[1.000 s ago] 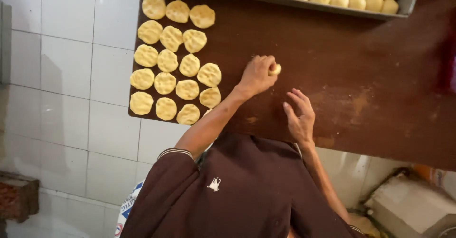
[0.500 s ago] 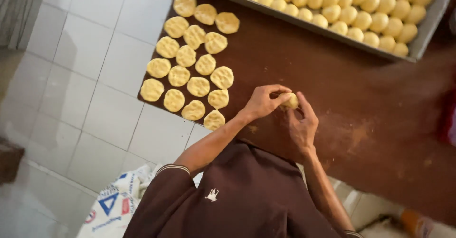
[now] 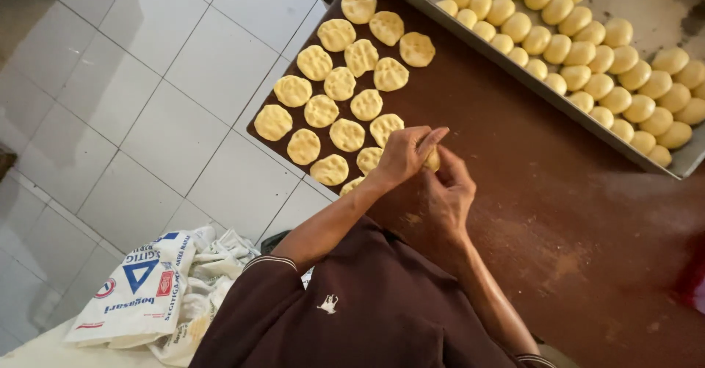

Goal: Flatten small dough balls on a work surface to prepare them for baking.

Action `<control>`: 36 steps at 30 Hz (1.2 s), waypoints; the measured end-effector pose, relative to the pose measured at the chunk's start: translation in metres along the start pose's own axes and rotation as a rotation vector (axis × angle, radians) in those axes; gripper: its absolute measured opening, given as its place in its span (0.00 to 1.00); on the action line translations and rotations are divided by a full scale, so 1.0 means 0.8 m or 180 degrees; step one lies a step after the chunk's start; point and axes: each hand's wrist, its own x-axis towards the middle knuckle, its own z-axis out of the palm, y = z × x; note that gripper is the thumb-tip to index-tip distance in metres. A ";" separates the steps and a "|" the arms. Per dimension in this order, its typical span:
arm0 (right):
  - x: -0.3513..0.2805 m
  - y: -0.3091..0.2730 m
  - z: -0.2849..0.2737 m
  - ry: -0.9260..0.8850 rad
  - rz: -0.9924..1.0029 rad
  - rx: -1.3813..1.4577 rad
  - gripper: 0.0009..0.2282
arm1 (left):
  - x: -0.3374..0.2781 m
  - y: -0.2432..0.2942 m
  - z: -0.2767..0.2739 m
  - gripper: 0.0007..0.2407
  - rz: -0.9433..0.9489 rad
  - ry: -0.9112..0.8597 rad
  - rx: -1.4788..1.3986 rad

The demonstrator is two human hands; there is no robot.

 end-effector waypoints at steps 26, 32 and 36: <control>0.031 0.013 0.043 0.0175 0.0067 0.0367 0.21 | 0.038 -0.042 -0.019 0.12 0.0656 0.0305 0.0371; 0.051 0.041 0.031 0.0076 0.1936 0.1502 0.18 | 0.050 -0.087 -0.036 0.24 0.0155 -0.0186 -0.0202; 0.090 0.052 0.043 -0.0213 -0.0235 -0.0096 0.16 | 0.073 -0.058 -0.085 0.24 0.0423 0.0160 -0.0592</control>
